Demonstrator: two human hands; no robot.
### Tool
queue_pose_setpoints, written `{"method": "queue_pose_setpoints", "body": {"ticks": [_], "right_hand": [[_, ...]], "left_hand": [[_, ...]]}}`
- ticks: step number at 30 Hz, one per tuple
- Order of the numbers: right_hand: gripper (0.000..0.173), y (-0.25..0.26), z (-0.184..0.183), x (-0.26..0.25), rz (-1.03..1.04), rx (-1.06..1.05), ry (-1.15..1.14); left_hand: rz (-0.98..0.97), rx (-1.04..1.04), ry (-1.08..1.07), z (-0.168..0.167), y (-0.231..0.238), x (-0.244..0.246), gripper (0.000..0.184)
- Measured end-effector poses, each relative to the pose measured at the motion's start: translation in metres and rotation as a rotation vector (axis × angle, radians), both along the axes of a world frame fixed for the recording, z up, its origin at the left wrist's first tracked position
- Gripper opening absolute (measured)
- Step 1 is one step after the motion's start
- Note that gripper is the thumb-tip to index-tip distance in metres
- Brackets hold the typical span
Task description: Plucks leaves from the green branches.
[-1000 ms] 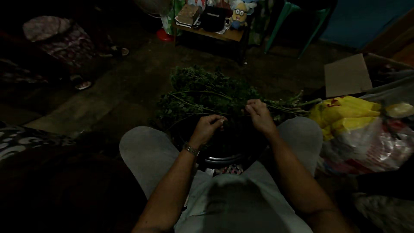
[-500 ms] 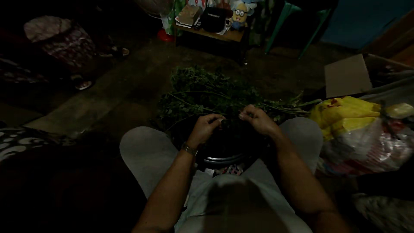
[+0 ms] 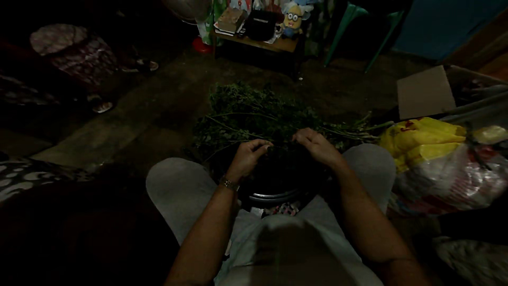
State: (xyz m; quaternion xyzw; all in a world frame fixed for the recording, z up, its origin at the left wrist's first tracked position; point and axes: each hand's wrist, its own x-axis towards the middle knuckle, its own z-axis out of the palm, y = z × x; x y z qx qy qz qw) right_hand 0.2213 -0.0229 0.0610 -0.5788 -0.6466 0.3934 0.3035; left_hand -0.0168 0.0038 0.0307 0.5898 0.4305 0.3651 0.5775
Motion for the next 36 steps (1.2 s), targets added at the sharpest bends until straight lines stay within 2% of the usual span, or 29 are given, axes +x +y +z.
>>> {"method": "queue_pose_setpoints", "body": {"ticks": [5, 10, 17, 23, 27, 29, 31, 32, 33, 36], "right_hand": [[0.024, -0.005, 0.002, -0.006, 0.062, -0.106, 0.173], [0.009, -0.007, 0.002, -0.018, -0.024, -0.099, 0.259], [0.005, -0.006, 0.008, -0.012, -0.109, -0.183, 0.276], [0.008, -0.005, 0.011, -0.003, -0.167, -0.168, 0.226], [0.004, -0.002, 0.008, 0.003, -0.241, -0.098, 0.297], [0.015, -0.002, 0.005, 0.000, -0.196, -0.049, 0.194], [0.049, -0.002, 0.002, -0.003, -0.052, -0.063, 0.107], [0.060, -0.003, 0.001, -0.009, -0.018, -0.079, 0.122], [0.062, -0.005, 0.001, -0.016, -0.018, -0.094, 0.160], [0.040, -0.010, -0.004, -0.040, -0.107, -0.098, 0.323]], "left_hand": [[0.020, -0.016, -0.017, -0.003, 0.001, -0.002, 0.014], [0.039, -0.017, -0.019, -0.004, 0.001, -0.006, 0.014], [0.075, -0.066, -0.043, -0.003, -0.003, -0.006, 0.013], [0.131, -0.069, 0.003, -0.002, 0.001, -0.014, 0.016], [0.179, -0.073, -0.121, -0.005, 0.003, -0.022, 0.015], [0.189, -0.086, -0.144, -0.005, 0.001, -0.019, 0.016], [0.192, -0.086, -0.136, -0.005, -0.001, -0.015, 0.017], [0.194, -0.088, -0.143, -0.006, -0.002, -0.013, 0.017], [0.195, -0.092, -0.146, -0.007, -0.003, -0.010, 0.016], [0.195, -0.087, -0.139, -0.009, -0.004, -0.003, 0.015]]}}
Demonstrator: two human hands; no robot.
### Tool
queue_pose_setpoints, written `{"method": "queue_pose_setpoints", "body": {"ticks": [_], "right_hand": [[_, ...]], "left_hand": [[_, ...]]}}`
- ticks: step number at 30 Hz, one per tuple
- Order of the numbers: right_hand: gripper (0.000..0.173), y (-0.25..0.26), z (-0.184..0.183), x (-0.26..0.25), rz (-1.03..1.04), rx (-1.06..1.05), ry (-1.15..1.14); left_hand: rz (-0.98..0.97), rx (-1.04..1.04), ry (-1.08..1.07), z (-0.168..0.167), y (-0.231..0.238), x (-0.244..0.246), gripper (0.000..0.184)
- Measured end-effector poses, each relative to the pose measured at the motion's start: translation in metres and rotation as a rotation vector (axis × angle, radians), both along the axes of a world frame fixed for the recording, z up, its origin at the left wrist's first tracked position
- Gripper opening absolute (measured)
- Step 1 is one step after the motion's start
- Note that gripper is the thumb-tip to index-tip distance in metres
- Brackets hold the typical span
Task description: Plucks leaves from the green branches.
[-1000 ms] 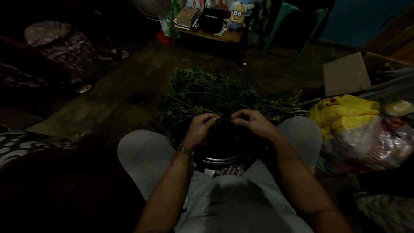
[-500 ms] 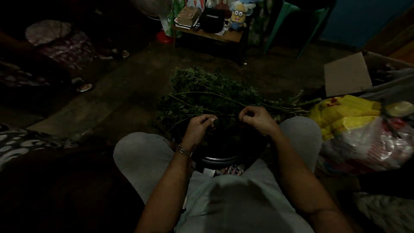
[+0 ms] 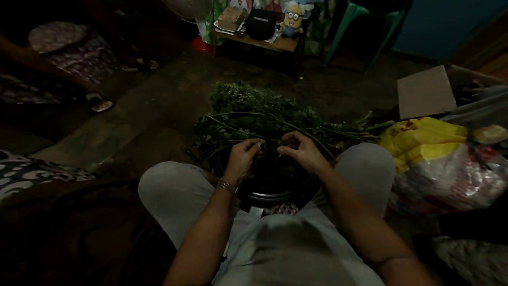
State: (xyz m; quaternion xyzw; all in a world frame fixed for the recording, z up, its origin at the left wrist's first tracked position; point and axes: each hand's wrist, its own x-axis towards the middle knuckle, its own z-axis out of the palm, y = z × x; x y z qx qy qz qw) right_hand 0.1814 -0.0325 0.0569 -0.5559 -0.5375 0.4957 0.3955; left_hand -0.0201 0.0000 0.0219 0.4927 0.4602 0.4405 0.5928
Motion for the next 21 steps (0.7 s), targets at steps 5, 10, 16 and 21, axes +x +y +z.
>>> {"method": "queue_pose_setpoints", "body": {"ticks": [5, 10, 16, 21], "right_hand": [[0.012, -0.002, -0.010, -0.021, -0.183, -0.021, 0.307], [0.007, -0.001, -0.009, -0.017, -0.187, -0.074, 0.291], [0.006, 0.002, -0.002, 0.001, -0.185, -0.091, 0.215], [0.007, 0.005, -0.002, 0.016, -0.205, -0.022, 0.323]], "left_hand": [[-0.010, -0.002, 0.012, -0.003, -0.001, 0.004, 0.015], [-0.018, -0.008, 0.028, -0.001, -0.002, 0.004, 0.014], [-0.022, -0.035, 0.048, 0.002, 0.000, 0.003, 0.015], [0.001, -0.026, -0.014, 0.000, 0.002, -0.002, 0.016]]}}
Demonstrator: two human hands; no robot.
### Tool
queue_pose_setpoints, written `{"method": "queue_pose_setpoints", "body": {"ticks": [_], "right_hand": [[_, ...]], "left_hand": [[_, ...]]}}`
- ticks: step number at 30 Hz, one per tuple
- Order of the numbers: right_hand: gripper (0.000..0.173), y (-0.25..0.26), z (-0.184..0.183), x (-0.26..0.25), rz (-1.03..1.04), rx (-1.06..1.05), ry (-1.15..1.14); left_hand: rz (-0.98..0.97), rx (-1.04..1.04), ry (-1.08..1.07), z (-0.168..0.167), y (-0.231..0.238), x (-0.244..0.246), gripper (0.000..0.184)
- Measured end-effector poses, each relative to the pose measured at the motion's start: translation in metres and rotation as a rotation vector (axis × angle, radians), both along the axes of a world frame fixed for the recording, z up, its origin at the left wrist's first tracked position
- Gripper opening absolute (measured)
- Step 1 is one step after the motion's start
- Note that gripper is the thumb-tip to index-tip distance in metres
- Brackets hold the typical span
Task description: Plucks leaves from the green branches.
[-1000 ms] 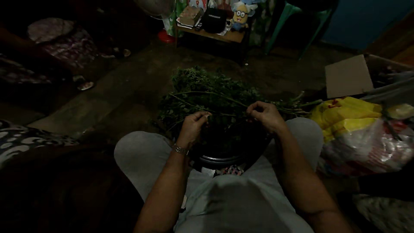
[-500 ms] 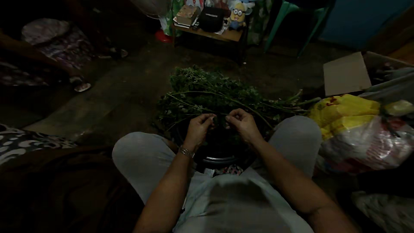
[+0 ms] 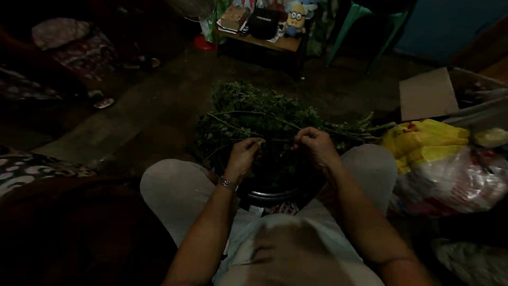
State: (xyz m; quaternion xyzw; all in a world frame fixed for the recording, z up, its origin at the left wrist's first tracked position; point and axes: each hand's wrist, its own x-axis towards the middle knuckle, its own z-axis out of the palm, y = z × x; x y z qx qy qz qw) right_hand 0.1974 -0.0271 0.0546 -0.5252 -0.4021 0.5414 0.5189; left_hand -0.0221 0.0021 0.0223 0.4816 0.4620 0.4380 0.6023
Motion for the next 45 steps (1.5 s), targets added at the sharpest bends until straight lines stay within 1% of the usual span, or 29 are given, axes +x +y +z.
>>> {"method": "queue_pose_setpoints", "body": {"ticks": [1, 2, 3, 5, 6, 7, 9, 11, 13, 17, 22, 28, 31, 36, 38, 41, 43, 45], "right_hand": [[0.005, 0.000, 0.000, 0.002, -0.014, 0.016, -0.015], [0.001, 0.000, 0.001, 0.002, -0.028, 0.029, -0.078], [0.008, -0.001, 0.003, 0.001, -0.016, 0.031, -0.195], [0.040, -0.003, 0.006, -0.004, 0.098, -0.004, -0.408], [0.049, -0.004, 0.005, -0.009, 0.147, -0.025, -0.441], [0.051, -0.005, 0.002, -0.016, 0.170, -0.039, -0.428], [0.043, -0.006, -0.004, -0.029, 0.147, -0.044, -0.334], [0.028, -0.007, -0.009, -0.040, 0.056, -0.026, -0.224], [0.015, -0.008, -0.011, -0.046, -0.029, -0.001, -0.185], [0.008, -0.008, -0.009, -0.043, -0.061, 0.031, -0.211], [0.006, -0.007, -0.003, -0.033, -0.014, 0.028, -0.296], [0.005, -0.005, 0.002, -0.025, 0.049, -0.032, -0.272], [0.007, -0.005, 0.011, -0.016, 0.039, -0.078, -0.300], [0.005, -0.004, 0.008, -0.005, 0.058, 0.038, -0.306], [0.007, -0.004, 0.006, -0.009, 0.095, 0.026, -0.346], [0.018, -0.005, 0.001, -0.023, 0.191, -0.068, -0.321], [0.028, -0.007, -0.005, -0.035, 0.165, -0.084, -0.291], [0.030, -0.008, -0.011, -0.045, 0.102, -0.071, -0.265]], "left_hand": [[0.014, 0.000, 0.005, 0.000, 0.000, 0.001, 0.016], [0.028, 0.003, 0.019, -0.001, -0.001, 0.002, 0.016], [0.039, 0.010, 0.042, -0.003, -0.001, 0.003, 0.016], [0.048, 0.023, 0.051, -0.006, -0.001, 0.007, 0.016], [0.056, 0.024, 0.038, -0.007, -0.003, 0.010, 0.016], [0.063, 0.019, 0.027, -0.008, -0.005, 0.014, 0.016], [0.072, 0.019, 0.023, -0.010, -0.008, 0.021, 0.015], [0.070, 0.013, 0.030, -0.010, -0.012, 0.027, 0.015], [0.065, 0.001, 0.042, -0.007, -0.016, 0.031, 0.015], [0.051, -0.029, 0.069, -0.002, -0.018, 0.033, 0.014], [0.033, -0.025, 0.076, -0.002, -0.016, 0.030, 0.014], [0.051, -0.018, 0.048, -0.003, -0.015, 0.029, 0.013], [0.063, -0.014, 0.065, -0.005, -0.011, 0.023, 0.015], [0.072, -0.063, 0.022, 0.000, -0.010, 0.021, 0.012], [0.076, -0.081, 0.036, 0.001, -0.012, 0.024, 0.011], [0.082, -0.078, 0.052, -0.001, -0.015, 0.029, 0.013], [0.092, -0.061, 0.056, -0.005, -0.018, 0.034, 0.013], [0.097, -0.035, 0.065, -0.006, -0.021, 0.039, 0.012]]}}
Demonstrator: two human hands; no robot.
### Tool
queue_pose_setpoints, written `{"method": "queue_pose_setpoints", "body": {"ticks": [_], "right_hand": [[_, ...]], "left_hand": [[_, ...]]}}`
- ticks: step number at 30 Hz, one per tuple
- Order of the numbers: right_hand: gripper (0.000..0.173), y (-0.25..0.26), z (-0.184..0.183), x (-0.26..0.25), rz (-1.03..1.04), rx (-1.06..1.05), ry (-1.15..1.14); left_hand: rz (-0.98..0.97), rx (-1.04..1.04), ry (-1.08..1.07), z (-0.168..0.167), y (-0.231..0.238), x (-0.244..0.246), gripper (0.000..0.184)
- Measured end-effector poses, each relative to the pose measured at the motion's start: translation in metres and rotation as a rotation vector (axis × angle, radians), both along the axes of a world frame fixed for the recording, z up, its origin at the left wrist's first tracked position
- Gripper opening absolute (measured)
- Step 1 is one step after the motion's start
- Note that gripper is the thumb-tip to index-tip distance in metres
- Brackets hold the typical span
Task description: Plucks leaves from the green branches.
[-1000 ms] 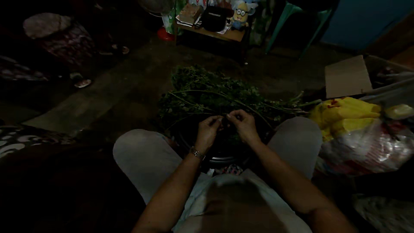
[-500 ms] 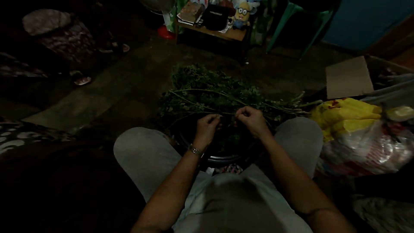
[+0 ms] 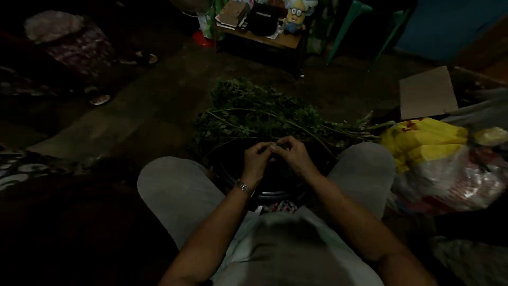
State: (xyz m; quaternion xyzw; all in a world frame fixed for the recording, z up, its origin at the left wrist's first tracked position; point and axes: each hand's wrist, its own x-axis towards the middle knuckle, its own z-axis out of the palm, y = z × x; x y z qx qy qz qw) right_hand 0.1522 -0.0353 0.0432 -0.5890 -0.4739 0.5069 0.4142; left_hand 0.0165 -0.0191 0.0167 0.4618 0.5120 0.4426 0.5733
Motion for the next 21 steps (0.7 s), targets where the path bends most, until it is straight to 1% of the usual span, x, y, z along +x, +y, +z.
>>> {"method": "queue_pose_setpoints", "body": {"ticks": [3, 5, 10, 13, 15, 17, 18, 20, 21], "right_hand": [[0.019, 0.000, -0.005, -0.005, -0.049, 0.039, 0.028], [0.014, 0.000, -0.006, -0.003, -0.050, 0.045, 0.040], [0.017, 0.001, -0.001, 0.002, -0.049, 0.064, -0.051], [0.018, 0.001, 0.008, 0.009, -0.054, 0.038, -0.093], [0.017, 0.003, 0.012, 0.016, -0.077, 0.016, -0.080], [0.015, 0.007, 0.011, 0.026, -0.077, 0.009, -0.043], [0.015, 0.009, 0.010, 0.032, -0.071, 0.011, -0.021], [0.016, 0.010, 0.008, 0.040, -0.090, 0.034, 0.005], [0.016, 0.011, 0.008, 0.043, -0.105, 0.061, 0.017]], "left_hand": [[0.020, -0.011, -0.053, 0.002, -0.001, 0.003, 0.009], [0.023, -0.030, -0.091, 0.002, -0.002, 0.003, 0.009], [0.018, -0.046, -0.104, 0.002, -0.002, 0.001, 0.011], [0.017, -0.058, -0.049, 0.001, 0.002, -0.003, 0.013], [0.017, -0.073, 0.003, 0.001, 0.007, -0.009, 0.014], [-0.010, -0.051, 0.102, 0.001, 0.011, -0.014, 0.015], [-0.037, 0.013, 0.195, -0.002, 0.013, -0.017, 0.016], [-0.100, 0.224, 0.470, -0.009, 0.019, -0.023, 0.018], [-0.140, 0.287, 0.610, -0.011, 0.023, -0.025, 0.019]]}}
